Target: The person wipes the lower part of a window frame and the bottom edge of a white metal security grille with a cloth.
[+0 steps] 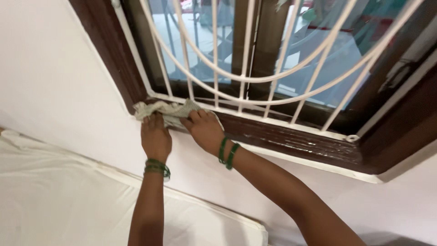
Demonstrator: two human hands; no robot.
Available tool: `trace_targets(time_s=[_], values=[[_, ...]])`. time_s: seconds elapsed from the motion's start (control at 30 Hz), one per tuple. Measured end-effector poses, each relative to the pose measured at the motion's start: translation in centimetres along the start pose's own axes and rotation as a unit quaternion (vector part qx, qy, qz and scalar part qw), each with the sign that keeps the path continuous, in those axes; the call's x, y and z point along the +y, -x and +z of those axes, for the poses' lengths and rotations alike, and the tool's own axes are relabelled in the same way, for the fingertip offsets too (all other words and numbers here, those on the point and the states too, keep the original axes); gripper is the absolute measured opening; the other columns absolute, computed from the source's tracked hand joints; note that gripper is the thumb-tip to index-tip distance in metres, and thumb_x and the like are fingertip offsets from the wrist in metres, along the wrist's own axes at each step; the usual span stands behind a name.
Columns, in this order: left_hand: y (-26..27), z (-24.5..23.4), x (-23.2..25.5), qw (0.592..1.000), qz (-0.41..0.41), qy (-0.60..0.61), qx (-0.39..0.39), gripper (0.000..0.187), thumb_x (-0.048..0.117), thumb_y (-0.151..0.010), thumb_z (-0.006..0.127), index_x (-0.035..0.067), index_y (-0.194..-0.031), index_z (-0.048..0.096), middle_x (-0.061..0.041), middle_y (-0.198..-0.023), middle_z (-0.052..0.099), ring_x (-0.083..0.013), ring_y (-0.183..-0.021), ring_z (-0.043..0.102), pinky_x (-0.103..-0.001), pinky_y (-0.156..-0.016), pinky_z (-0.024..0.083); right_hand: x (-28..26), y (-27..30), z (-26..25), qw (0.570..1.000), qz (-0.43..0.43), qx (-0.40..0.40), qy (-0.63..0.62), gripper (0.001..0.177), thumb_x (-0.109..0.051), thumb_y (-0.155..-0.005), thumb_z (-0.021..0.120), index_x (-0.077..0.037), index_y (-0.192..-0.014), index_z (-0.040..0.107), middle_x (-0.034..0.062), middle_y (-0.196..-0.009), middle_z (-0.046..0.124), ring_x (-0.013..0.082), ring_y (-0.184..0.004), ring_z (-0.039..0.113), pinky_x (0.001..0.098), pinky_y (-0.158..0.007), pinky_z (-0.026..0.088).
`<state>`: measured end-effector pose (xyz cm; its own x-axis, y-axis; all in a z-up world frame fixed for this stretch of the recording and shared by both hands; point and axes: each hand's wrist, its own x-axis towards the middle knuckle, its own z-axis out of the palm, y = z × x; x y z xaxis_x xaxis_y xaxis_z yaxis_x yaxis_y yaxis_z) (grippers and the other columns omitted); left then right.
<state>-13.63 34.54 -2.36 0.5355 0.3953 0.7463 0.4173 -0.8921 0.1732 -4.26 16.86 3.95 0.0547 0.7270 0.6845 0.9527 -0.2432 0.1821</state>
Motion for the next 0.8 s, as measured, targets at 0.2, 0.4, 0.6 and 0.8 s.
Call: trace_targets(time_s=[0.2,0.4,0.6,0.8], values=[[2.1,0.1,6.7,0.998,0.023,0.043,-0.040,0.047,0.009,-0.089,0.065,-0.005,-0.134,0.061,-0.026,-0.139,0.061,-0.0440,-0.135,0.050,-0.051,-0.121,0.031,2.7,5.6,-6.0,0.999,0.034,-0.015,-0.016,0.041,-0.009,-0.087,0.062,-0.012,-0.127,0.072,0.0066,-0.101,0.061,0.0259,-0.096,0.058,0.0430,-0.084,0.046],[4.1,-0.2,15.6,0.990,0.095,0.099,-0.024,0.054,0.012,-0.088,0.065,-0.002,-0.139,0.058,-0.027,-0.141,0.057,-0.0454,-0.139,0.047,-0.054,-0.123,0.029,6.0,12.9,-12.0,0.995,0.095,0.011,-0.024,0.041,-0.005,-0.084,0.062,-0.013,-0.124,0.073,0.0056,-0.103,0.064,0.0261,-0.098,0.059,0.0428,-0.087,0.046],[6.1,-0.2,23.1,0.967,0.165,0.190,-0.035,0.050,0.013,-0.091,0.062,-0.003,-0.139,0.056,-0.028,-0.141,0.054,-0.0491,-0.136,0.045,-0.059,-0.119,0.030,9.0,19.3,-16.7,0.987,0.157,0.010,0.020,0.042,0.001,-0.083,0.064,-0.014,-0.120,0.075,0.0055,-0.099,0.065,0.0256,-0.091,0.058,0.0412,-0.081,0.046],[4.0,-1.6,26.2,0.958,0.190,0.215,-0.005,0.043,0.006,-0.096,0.056,-0.004,-0.137,0.056,-0.032,-0.140,0.052,-0.0510,-0.135,0.046,-0.063,-0.117,0.036,10.4,19.3,-20.2,0.987,0.154,0.012,0.039,0.042,0.001,-0.082,0.066,-0.012,-0.121,0.075,0.0076,-0.098,0.065,0.0256,-0.089,0.058,0.0401,-0.079,0.047]])
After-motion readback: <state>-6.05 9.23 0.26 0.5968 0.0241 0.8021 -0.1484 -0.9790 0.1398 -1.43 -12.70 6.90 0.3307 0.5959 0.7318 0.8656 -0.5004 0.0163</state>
